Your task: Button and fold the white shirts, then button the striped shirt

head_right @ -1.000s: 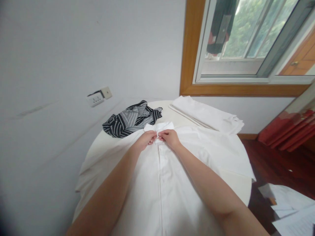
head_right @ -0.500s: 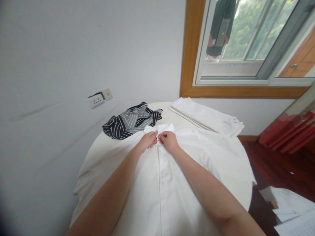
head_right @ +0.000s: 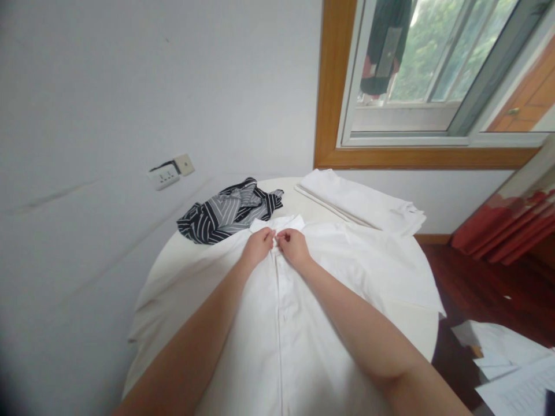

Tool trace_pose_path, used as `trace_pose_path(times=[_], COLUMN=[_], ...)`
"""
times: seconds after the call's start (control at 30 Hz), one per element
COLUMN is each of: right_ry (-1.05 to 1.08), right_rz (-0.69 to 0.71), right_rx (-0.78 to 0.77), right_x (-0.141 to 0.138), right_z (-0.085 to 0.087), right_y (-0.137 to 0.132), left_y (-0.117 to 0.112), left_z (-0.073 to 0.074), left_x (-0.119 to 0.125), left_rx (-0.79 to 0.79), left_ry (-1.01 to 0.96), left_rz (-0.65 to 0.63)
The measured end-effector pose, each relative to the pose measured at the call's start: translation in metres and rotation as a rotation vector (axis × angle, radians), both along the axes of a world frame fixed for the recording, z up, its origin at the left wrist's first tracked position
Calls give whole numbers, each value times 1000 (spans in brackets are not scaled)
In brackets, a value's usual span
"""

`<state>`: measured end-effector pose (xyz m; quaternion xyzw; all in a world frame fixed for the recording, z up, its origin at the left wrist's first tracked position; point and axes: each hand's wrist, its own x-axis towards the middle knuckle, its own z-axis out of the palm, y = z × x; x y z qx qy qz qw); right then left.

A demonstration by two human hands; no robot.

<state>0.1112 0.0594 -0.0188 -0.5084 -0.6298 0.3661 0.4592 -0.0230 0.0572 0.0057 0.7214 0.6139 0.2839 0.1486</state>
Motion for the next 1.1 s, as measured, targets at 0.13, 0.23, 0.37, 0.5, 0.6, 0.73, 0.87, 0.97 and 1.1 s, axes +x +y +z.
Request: trace_pose_path(times=[0.13, 0.23, 0.37, 0.5, 0.6, 0.73, 0.87, 0.97, 1.1], right_ry=[23, -27, -242, -577, -711, -752, -735, -717, -706], right_rz=[21, 9, 3, -98, -149, -165, -180, -179, -173], right_rx=[-14, -42, -26, 77, 94, 120, 128, 105, 84], right_x=[4, 6, 4, -4, -10, -12, -10, -10, -9], right_z=[-1, 4, 18, 27, 28, 27, 26, 25, 25], right_y=[4, 5, -1, -11, -16, -19, -18, -16, -14], left_y=[-3, -3, -1, 3, 6, 7, 3, 0, -2], left_z=[-1, -2, -4, -6, -7, -7, -5, -5, -5], left_x=[1, 0, -1, -3, -6, -8, -7, -5, -6], left_rx=[117, 137, 137, 116, 110, 91, 87, 126, 162], left_ry=[213, 274, 259, 133, 14, -107, -108, -38, 87], left_rz=[37, 6, -11, -55, -112, -157, -157, -153, -149])
